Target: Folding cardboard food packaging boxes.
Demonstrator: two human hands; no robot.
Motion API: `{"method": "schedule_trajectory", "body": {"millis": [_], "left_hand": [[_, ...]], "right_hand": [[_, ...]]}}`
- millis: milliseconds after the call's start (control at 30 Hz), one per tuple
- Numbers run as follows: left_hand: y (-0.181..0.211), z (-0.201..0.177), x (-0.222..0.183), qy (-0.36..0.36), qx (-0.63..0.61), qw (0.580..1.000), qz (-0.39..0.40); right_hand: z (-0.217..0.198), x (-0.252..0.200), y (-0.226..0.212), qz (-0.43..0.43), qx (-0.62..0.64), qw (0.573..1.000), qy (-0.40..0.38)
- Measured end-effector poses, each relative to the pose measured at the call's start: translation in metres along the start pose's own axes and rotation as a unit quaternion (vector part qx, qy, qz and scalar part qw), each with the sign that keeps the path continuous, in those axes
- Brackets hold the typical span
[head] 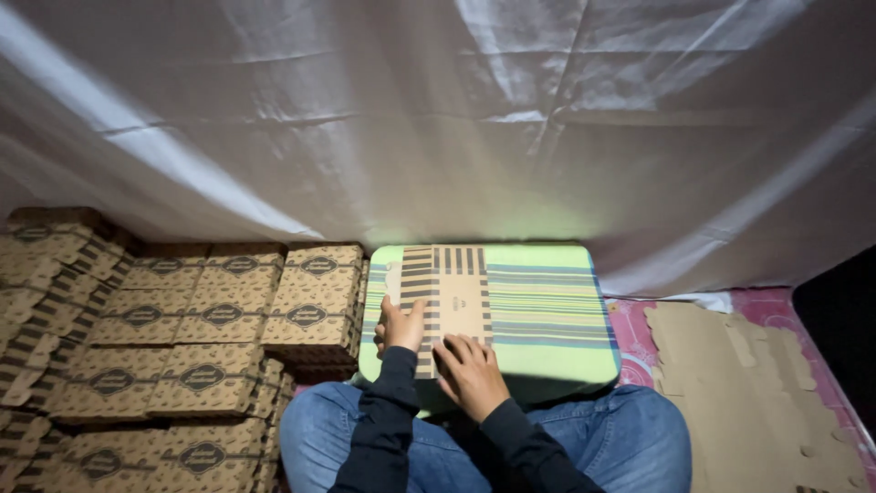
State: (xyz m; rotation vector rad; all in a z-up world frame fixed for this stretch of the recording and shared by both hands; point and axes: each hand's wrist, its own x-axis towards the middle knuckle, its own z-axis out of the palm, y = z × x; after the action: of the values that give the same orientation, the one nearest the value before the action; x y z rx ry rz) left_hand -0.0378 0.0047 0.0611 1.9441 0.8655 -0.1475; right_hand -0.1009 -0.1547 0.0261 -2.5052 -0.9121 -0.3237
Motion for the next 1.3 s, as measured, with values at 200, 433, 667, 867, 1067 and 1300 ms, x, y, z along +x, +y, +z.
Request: {"method": "schedule_trajectory", "body": {"millis": [200, 433, 667, 867, 1067, 1300], "left_hand": [[-0.112, 0.031, 0.122, 0.059, -0.273, 0.941, 0.19], [-0.128, 0.018, 0.072, 0.138, -0.044, 0.973, 0.181], [-0.102, 0.017, 0.027, 0.185, 0.134, 0.957, 0.18], [-0.111, 0.028, 0.038, 0.167, 0.096, 0.945, 0.263], [-0.099, 0.016, 0.016, 0.117, 0.21, 0.894, 0.379], [-0.104, -0.012, 0.056, 0.037, 0.278, 0.847, 0.452]], "right_hand": [[0.019, -0.016, 0.013, 0.059, 0.105, 0.98, 0.16], [0.002, -0.03, 0.016, 0.164, 0.143, 0.915, 0.339], [0.018, -0.079, 0.078, 0.385, 0.354, 0.764, 0.377], [0.049, -0.129, 0.072, 0.465, 0.345, 0.737, 0.349], [-0.027, -0.056, 0.041, 0.288, 0.206, 0.885, 0.301], [-0.013, 0.04, 0.092, 0.103, 0.019, 0.989, 0.105]]}}
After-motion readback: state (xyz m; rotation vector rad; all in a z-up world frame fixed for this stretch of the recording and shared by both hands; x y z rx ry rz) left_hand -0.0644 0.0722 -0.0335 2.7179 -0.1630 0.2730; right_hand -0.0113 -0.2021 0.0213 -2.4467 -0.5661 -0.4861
